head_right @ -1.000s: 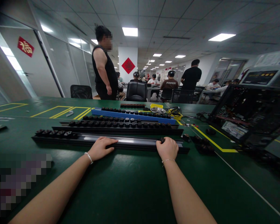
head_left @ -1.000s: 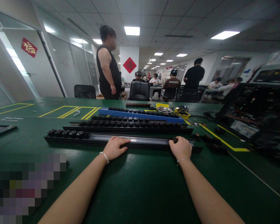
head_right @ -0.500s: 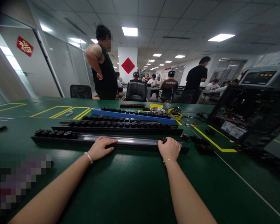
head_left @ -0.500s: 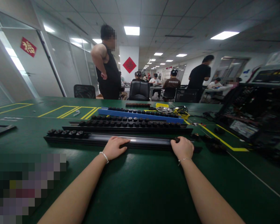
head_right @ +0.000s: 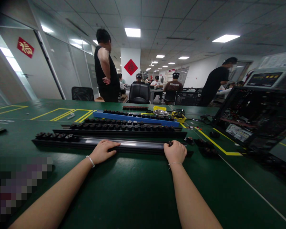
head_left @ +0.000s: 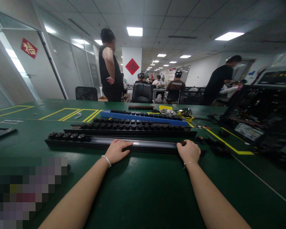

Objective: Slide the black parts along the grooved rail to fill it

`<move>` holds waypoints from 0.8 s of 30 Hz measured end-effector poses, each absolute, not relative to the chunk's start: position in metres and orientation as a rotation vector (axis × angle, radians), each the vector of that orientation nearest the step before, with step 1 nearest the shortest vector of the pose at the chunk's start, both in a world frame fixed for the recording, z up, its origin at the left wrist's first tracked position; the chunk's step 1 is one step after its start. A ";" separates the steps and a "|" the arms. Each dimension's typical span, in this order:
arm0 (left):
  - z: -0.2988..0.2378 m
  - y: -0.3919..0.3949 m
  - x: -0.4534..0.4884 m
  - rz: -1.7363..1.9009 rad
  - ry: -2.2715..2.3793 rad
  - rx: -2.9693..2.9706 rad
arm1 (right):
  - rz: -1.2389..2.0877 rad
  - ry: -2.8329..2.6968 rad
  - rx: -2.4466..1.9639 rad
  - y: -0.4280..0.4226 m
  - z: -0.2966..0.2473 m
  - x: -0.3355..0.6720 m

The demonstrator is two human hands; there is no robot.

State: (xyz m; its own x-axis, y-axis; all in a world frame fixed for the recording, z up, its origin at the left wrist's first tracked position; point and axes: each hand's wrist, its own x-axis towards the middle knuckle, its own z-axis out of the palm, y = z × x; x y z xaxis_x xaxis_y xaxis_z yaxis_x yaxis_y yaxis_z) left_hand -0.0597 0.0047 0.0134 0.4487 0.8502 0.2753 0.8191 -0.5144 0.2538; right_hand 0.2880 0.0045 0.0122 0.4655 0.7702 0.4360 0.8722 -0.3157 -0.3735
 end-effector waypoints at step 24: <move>0.012 0.005 -0.060 0.567 1.505 2.591 | -0.257 -1.309 -2.176 0.004 0.013 0.294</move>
